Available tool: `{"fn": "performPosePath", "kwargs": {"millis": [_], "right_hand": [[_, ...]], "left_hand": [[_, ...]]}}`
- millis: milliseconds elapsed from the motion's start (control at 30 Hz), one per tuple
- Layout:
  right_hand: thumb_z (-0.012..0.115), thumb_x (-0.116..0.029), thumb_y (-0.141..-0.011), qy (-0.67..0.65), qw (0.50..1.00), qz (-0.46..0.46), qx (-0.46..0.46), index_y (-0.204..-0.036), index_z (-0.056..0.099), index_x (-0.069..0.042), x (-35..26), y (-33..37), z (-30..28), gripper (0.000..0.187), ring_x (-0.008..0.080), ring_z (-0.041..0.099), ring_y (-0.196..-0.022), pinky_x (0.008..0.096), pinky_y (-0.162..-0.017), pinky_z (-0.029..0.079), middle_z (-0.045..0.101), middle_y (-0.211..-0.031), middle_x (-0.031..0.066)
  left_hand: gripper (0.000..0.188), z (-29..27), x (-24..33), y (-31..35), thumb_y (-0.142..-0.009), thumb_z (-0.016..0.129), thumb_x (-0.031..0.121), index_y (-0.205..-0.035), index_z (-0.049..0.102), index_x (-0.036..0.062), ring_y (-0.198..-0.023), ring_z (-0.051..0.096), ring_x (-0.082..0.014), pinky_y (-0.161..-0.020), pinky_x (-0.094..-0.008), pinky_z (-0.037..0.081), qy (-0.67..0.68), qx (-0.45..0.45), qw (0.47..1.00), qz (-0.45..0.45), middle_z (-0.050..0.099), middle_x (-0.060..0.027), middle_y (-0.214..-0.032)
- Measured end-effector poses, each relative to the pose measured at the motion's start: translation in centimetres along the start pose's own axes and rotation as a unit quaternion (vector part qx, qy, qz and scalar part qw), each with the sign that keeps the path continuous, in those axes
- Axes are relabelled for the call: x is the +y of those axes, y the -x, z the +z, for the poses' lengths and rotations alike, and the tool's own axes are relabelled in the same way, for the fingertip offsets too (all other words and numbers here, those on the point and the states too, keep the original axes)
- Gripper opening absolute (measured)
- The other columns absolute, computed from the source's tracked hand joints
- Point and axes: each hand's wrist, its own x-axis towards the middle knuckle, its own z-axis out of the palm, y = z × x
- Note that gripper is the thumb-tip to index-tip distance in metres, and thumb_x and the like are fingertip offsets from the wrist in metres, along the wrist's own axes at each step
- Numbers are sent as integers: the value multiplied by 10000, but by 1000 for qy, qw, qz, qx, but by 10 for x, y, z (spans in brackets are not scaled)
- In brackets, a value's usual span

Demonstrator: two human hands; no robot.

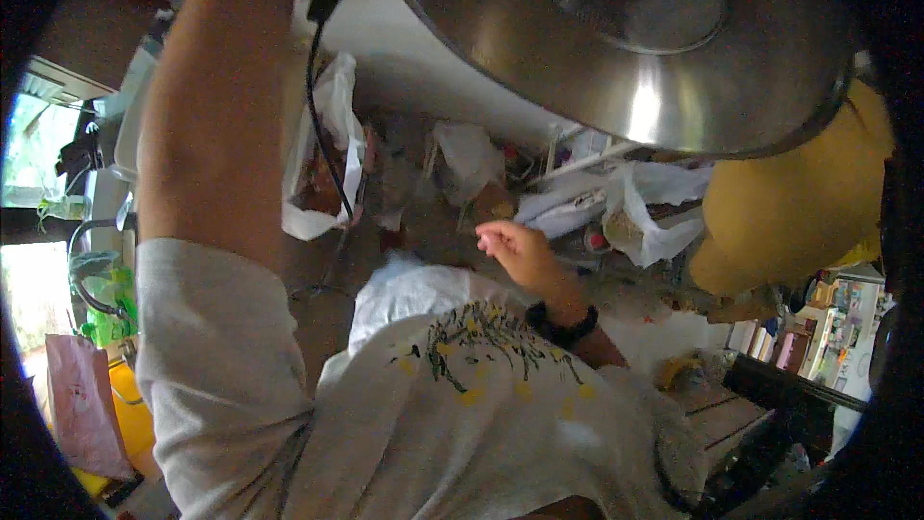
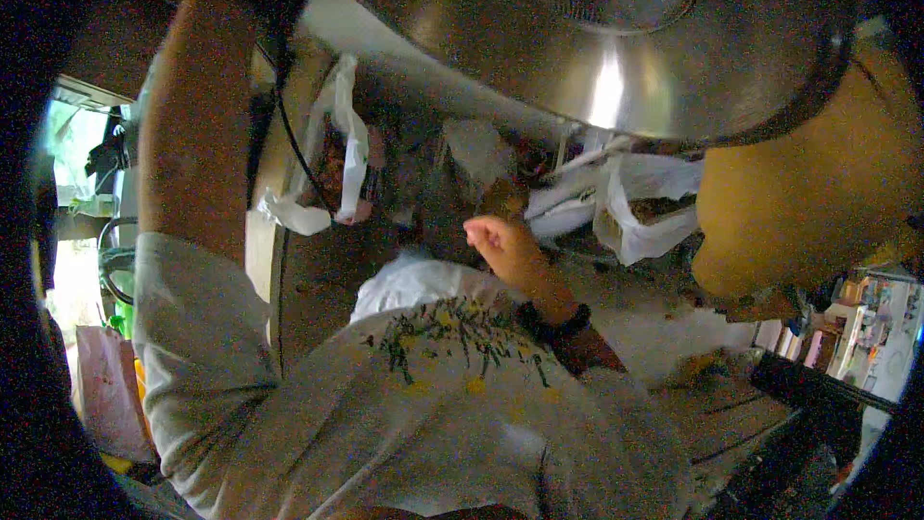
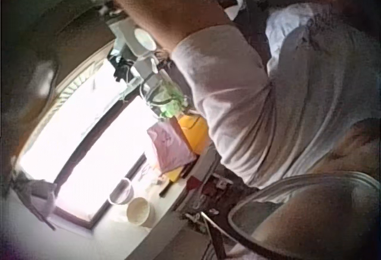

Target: The person assembles a white plastic L-shaped bracket by inserting a cylindrical rod into a square base and attaching a small clip. They repeatedly test the fit and alignment of the components on the kitchen counter.

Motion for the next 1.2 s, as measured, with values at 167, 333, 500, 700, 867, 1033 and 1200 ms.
{"fn": "performPosePath", "kwargs": {"millis": [167, 333, 500, 700, 867, 1033, 1200], "right_hand": [[581, -237, -895, 48, 998, 38, 26, -988, 622, 2, 10, 41, -5, 259, 171, 642, -758, 305, -690, 501, 666, -841, 106], [577, -209, -895, 40, 987, 144, 60, -1035, 623, 6, 21, 65, -18, 261, 155, 646, -746, 266, -687, 505, 686, -851, 94], [606, -207, -869, 153, 982, 34, 108, -991, 645, -15, 11, 73, -7, 231, 161, 650, -735, 278, -688, 512, 684, -831, 103], [606, -253, -871, 178, 966, 79, 170, -1022, 645, -48, 8, 109, 40, 258, 193, 652, -773, 317, -715, 514, 681, -878, 108], [584, -336, -883, 169, 969, 141, 109, -1065, 636, -76, 0, 140, 78, 322, 266, 644, -794, 402, -720, 508, 671, -926, 145], [597, -268, -853, 266, 936, 159, 165, -1016, 636, -75, 15, 170, 94, 255, 232, 630, -783, 353, -703, 487, 654, -895, 138], [525, -333, -874, 267, 925, 148, 226, -929, 617, -77, 55, 189, 83, 277, 364, 596, -800, 464, -689, 465, 623, -849, 175]], "left_hand": [[331, 8, -14, 1, -870, 596, 299, -965, 612, -17, -621, 544, -191, -564, -371, 426, 55, 30, 995, 76, 612, -99, -708], [334, 16, -40, -9, -820, 683, 325, -883, 589, 10, -621, 528, -147, -566, -321, 413, 239, 2, 968, 74, 606, -61, -706], [414, 4, -27, 1, -848, 629, 407, -673, 601, 34, -553, 510, -121, -497, -298, 391, 89, -17, 993, 81, 573, -37, -611], [524, -33, -8, -5, -866, 544, 515, -749, 633, 12, -669, 571, -157, -663, -292, 432, 118, -197, 973, -24, 630, -62, -691], [540, -36, -17, -14, -884, 487, 547, -820, 644, 34, -750, 578, -145, -743, -303, 421, 134, -266, 954, -39, 645, -40, -739], [505, -35, -47, -23, -901, 476, 468, -1234, 505, 90, -1054, 520, -196, -882, -385, 404, 153, -317, 935, 36, 574, -92, -1159], [517, -47, -47, -11, -939, 409, 372, -1328, 431, 31, -1234, 423, -260, -1040, -447, 338, 136, -335, 932, 41, 454, -120, -1341]]}}
